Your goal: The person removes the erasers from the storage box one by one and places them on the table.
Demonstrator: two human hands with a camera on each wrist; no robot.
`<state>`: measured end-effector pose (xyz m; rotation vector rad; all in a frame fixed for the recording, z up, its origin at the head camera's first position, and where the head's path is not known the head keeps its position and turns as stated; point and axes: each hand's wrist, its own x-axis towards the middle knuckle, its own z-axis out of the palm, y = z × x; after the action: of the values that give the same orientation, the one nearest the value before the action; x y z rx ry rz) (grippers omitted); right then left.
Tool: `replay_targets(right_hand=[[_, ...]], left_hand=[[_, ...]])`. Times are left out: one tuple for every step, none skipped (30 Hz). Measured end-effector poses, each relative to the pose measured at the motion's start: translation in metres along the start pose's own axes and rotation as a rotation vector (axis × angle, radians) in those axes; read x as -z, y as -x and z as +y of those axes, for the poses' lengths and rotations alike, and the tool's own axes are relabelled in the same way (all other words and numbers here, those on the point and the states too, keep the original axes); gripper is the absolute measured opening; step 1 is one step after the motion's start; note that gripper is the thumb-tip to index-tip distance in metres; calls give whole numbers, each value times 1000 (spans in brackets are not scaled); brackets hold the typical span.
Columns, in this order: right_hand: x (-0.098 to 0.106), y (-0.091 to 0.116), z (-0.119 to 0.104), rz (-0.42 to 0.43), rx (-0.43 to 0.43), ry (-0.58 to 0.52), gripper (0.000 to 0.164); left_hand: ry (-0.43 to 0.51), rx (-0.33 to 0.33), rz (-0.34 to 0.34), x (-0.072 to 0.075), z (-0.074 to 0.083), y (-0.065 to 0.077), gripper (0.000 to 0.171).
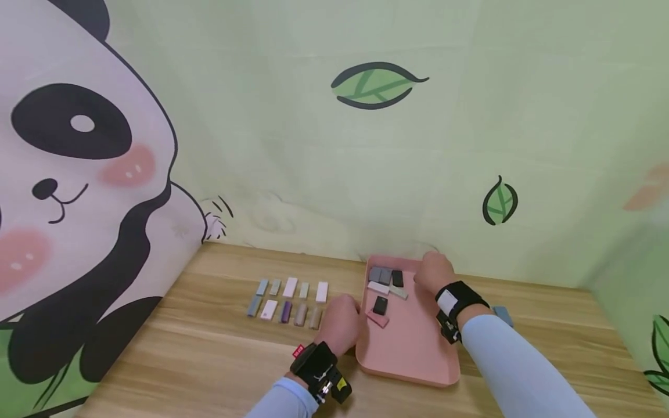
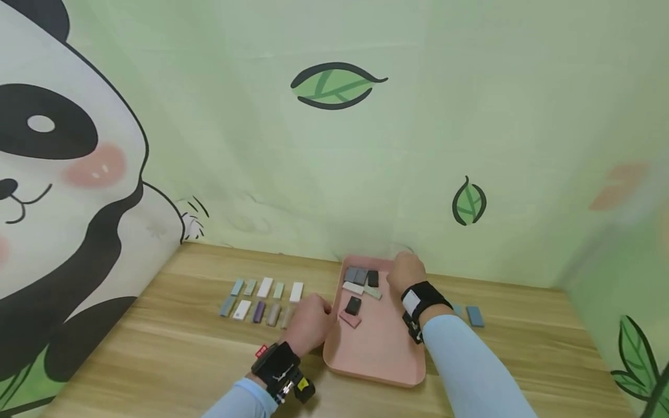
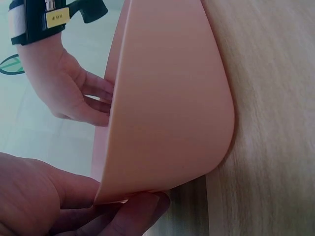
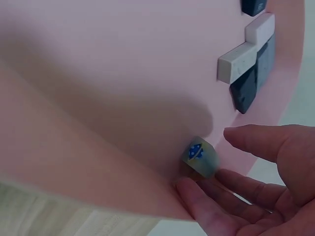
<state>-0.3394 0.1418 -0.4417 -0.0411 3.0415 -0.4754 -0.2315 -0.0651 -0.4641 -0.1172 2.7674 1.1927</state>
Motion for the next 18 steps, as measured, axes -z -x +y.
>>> replay_targets(right_hand=[[-1,0,0,-5,-2,-2,23],[-2,0,0,-9,0,-3,23],[-2,0,0,-13,5,-1,22],[-3,0,0,-16,8,1,22],[-3,0,0,-18,15,8,23],[-3,0,0,-18,24,15,22],[-4,0,0,-19,33,19,21],[-4,-1,0,-18,45,27,20],[-5,-1,0,-18,57,33,19],[-5,-1,-1,-20,69,36,17],[-5,-1,-1,-24,78,35,15],[-6,-2,-1,-34,83,28,13],[-6,-2,-2,-51,85,22,10],[-7,-2,-3,-69,89,19,8],[-7,-1,-4,-88,92,11,7],[-7,0,-5,-106,95,8,6],[-7,1,-6,-120,99,8,6],[-8,2,-7,-130,110,14,6]], left_hand=[[3,10,-7,0,0,1,30],[5,14,-10,0,1,2,30],[5,19,-13,0,1,2,31],[4,20,-12,0,2,3,31],[3,23,-12,0,2,3,31],[4,24,-13,0,2,3,31],[3,23,-13,0,2,3,31],[3,22,-10,-1,2,3,31],[2,23,-11,-1,2,2,31],[-2,20,-9,-1,2,2,31],[-4,18,-8,-1,2,1,31],[-5,14,-4,-1,1,0,31],[-7,12,-1,-1,1,0,31],[-7,10,0,-2,1,-1,31],[-9,7,2,-2,0,-1,31],[-10,6,3,-2,0,-2,31],[-8,5,4,-3,0,-2,30],[-8,6,4,-3,-1,-2,30]])
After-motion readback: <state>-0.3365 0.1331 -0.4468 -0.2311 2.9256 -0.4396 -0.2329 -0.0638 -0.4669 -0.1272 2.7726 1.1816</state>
